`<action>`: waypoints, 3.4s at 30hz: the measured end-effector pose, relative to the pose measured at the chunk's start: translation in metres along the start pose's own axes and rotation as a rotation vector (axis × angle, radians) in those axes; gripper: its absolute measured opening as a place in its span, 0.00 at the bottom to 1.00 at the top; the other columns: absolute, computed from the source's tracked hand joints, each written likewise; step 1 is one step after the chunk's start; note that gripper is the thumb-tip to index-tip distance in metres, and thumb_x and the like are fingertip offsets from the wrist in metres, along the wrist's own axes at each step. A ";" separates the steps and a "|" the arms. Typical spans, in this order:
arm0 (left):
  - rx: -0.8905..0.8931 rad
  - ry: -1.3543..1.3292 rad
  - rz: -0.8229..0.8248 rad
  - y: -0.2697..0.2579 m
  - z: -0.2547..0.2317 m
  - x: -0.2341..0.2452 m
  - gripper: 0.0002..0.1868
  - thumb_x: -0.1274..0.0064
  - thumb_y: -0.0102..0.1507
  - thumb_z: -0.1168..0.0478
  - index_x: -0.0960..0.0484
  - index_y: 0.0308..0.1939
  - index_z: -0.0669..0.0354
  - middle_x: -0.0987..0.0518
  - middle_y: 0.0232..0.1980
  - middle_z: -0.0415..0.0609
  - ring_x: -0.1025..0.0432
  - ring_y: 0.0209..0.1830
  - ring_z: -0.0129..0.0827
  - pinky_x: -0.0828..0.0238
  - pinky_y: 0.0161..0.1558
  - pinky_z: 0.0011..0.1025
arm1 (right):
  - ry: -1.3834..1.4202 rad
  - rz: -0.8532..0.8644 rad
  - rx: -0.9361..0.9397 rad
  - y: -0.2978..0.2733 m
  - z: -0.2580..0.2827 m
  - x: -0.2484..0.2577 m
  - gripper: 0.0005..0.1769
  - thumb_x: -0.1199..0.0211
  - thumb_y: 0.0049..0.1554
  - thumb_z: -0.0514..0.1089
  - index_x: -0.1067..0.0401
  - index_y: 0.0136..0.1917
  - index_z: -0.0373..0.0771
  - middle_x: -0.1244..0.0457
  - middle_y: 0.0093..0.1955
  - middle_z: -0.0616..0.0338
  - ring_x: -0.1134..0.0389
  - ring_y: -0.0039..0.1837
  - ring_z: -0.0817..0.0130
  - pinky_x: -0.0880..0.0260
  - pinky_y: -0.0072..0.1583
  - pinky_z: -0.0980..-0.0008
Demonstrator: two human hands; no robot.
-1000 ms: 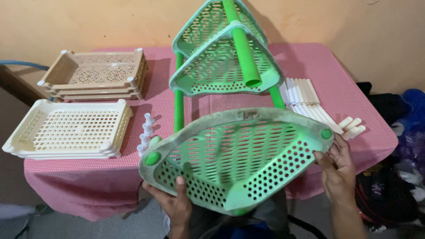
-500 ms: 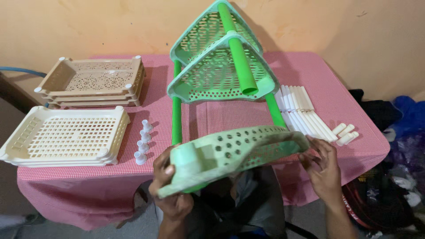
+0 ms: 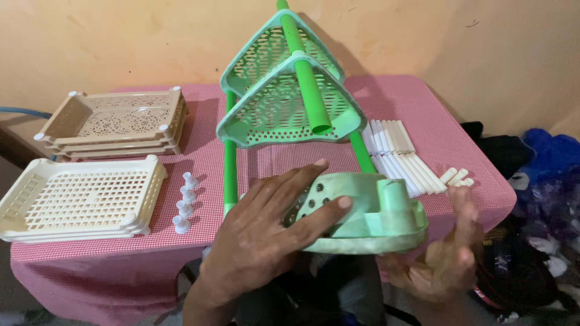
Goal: The person assembles a green plastic three-tier corner shelf by inserting green poles into the basket tiers and securing them with white connectors. They then handle a beige plastic stool, inserting white connector pieces into its base. The person works at a table with a red-and-white checkered cloth, surrounded by additional unassembled parts.
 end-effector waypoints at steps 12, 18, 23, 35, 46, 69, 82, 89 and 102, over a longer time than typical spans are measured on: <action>-0.016 0.476 -0.036 0.017 -0.009 0.005 0.25 0.52 0.70 0.56 0.27 0.73 0.50 0.23 0.70 0.50 0.27 0.70 0.42 0.38 0.73 0.48 | -0.039 -0.334 -0.153 0.048 0.012 0.019 0.32 0.35 0.73 0.38 0.52 0.80 0.50 0.55 0.82 0.51 0.40 0.77 0.45 0.24 0.72 0.58; 0.119 0.633 -0.221 -0.009 -0.001 0.024 0.15 0.49 0.67 0.56 0.16 0.57 0.45 0.20 0.59 0.46 0.26 0.61 0.41 0.42 0.69 0.51 | 0.037 -0.484 -0.353 0.019 -0.009 0.026 0.28 0.38 0.71 0.39 0.51 0.75 0.43 0.49 0.80 0.47 0.41 0.77 0.49 0.38 0.79 0.54; 0.037 0.622 -0.071 -0.002 -0.005 0.003 0.16 0.50 0.66 0.57 0.16 0.57 0.49 0.20 0.59 0.48 0.25 0.60 0.43 0.30 0.63 0.46 | -0.486 -0.004 -0.379 0.021 0.006 0.001 0.34 0.27 0.60 0.42 0.42 0.72 0.39 0.52 0.80 0.38 0.51 0.82 0.35 0.59 0.82 0.40; -0.230 0.268 0.072 0.021 -0.001 -0.026 0.25 0.49 0.70 0.43 0.25 0.65 0.51 0.23 0.63 0.49 0.28 0.64 0.41 0.33 0.66 0.46 | -0.101 0.264 -0.264 0.019 -0.021 -0.055 0.23 0.36 0.58 0.37 0.28 0.67 0.45 0.30 0.64 0.59 0.27 0.66 0.61 0.31 0.73 0.51; -0.092 0.349 0.307 0.064 0.129 -0.058 0.33 0.46 0.60 0.40 0.29 0.70 0.32 0.37 0.77 0.47 0.44 0.75 0.46 0.47 0.70 0.50 | -0.086 0.257 -0.351 0.016 -0.056 -0.075 0.38 0.36 0.47 0.24 0.28 0.69 0.47 0.31 0.67 0.57 0.28 0.67 0.58 0.25 0.67 0.63; -0.084 0.086 0.308 0.055 0.156 -0.084 0.23 0.47 0.65 0.56 0.22 0.65 0.39 0.24 0.66 0.42 0.32 0.70 0.40 0.19 0.47 0.37 | -0.110 0.317 -0.469 0.016 -0.092 -0.123 0.18 0.36 0.60 0.31 0.25 0.63 0.39 0.27 0.56 0.56 0.24 0.55 0.61 0.24 0.54 0.64; 0.218 -0.042 0.089 0.026 0.127 -0.004 0.23 0.46 0.71 0.63 0.27 0.71 0.54 0.28 0.73 0.52 0.29 0.69 0.47 0.26 0.62 0.42 | -0.143 0.321 -0.254 -0.007 -0.096 -0.108 0.51 0.27 0.56 0.54 0.52 0.80 0.33 0.45 0.79 0.39 0.42 0.80 0.42 0.45 0.80 0.43; -0.035 0.081 0.021 0.003 0.019 -0.034 0.19 0.41 0.68 0.59 0.22 0.63 0.53 0.24 0.65 0.53 0.29 0.67 0.44 0.30 0.64 0.43 | -0.305 0.076 -0.386 -0.091 -0.126 -0.050 0.58 0.42 0.60 0.72 0.62 0.86 0.40 0.59 0.89 0.41 0.56 0.87 0.43 0.52 0.84 0.49; -0.322 0.471 0.666 0.082 0.004 -0.204 0.35 0.56 0.62 0.53 0.37 0.73 0.62 0.29 0.68 0.62 0.33 0.68 0.51 0.45 0.71 0.46 | -0.332 0.173 -0.480 -0.149 -0.136 -0.075 0.47 0.42 0.58 0.58 0.55 0.81 0.37 0.50 0.79 0.42 0.46 0.79 0.41 0.36 0.73 0.47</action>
Point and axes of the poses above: each hand's wrist, its own y-axis towards the middle knuckle, its own x-axis out of the back of the hand, z = x × y, the point moved 9 cm from there along y, towards the middle knuckle
